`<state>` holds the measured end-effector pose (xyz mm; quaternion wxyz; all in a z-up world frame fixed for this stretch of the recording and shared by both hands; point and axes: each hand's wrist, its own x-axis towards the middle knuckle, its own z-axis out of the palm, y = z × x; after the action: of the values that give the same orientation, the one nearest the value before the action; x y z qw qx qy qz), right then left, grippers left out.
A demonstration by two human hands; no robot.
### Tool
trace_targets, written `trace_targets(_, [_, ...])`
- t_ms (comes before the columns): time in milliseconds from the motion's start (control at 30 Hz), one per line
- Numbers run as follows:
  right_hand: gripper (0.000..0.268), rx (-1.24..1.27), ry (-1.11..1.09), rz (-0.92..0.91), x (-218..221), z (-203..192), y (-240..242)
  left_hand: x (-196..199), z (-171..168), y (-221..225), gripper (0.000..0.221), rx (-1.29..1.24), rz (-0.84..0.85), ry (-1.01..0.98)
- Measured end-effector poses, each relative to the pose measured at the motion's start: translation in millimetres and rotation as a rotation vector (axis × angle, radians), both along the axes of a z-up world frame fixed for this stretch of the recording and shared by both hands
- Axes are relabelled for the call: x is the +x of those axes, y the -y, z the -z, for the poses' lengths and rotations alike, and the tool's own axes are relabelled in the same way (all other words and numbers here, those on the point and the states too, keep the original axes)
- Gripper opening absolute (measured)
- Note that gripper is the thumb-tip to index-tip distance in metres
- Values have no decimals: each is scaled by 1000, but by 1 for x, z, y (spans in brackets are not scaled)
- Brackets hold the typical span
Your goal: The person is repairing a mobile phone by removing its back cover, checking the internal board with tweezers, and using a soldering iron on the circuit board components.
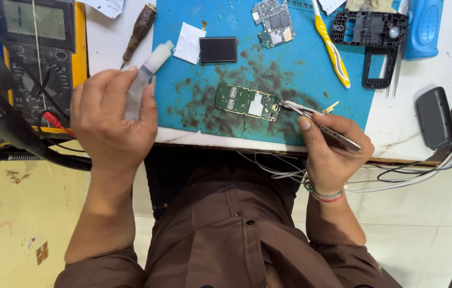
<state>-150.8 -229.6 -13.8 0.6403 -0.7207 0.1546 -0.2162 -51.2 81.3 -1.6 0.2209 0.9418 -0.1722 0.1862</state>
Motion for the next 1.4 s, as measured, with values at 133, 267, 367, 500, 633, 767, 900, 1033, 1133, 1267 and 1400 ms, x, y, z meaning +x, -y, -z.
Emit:
trace_targets(133, [16,-72,-23,-54,6,-2,-3,-5,2,18,39,84,36,128])
trace_targets(267, [15,-133,2,-99,9,-1,-7,-8,0,56,48,-79,366,-61])
trace_targets(367, [15,-151,22,-93,10,-1,-10,-2,1,76,56,-44,482,-149])
trace_targets(500, [15,-246,17,-114,12,-4,-11,10,2,88,50,11,529,-191])
trace_targets(633, [15,-385,-6,-142,11,-7,-8,8,4,89,38,18,492,-188])
trace_targets(767, [16,-431,8,-141,13,-8,-8,7,7,87,37,14,489,-194])
trace_targets(900, [16,-432,15,-136,12,-7,-8,7,7,87,36,13,486,-195])
trace_targets(1033, [17,-468,15,-162,12,-7,-6,7,7,87,37,7,487,-202])
trace_targets(1133, [18,-503,35,-180,13,-8,-6,7,8,87,38,3,488,-206])
trace_targets(1267, [19,-634,96,-247,13,-10,-5,8,8,87,39,11,491,-208])
trace_targets(1400, [22,-764,151,-291,14,-11,-6,7,9,87,39,11,487,-207])
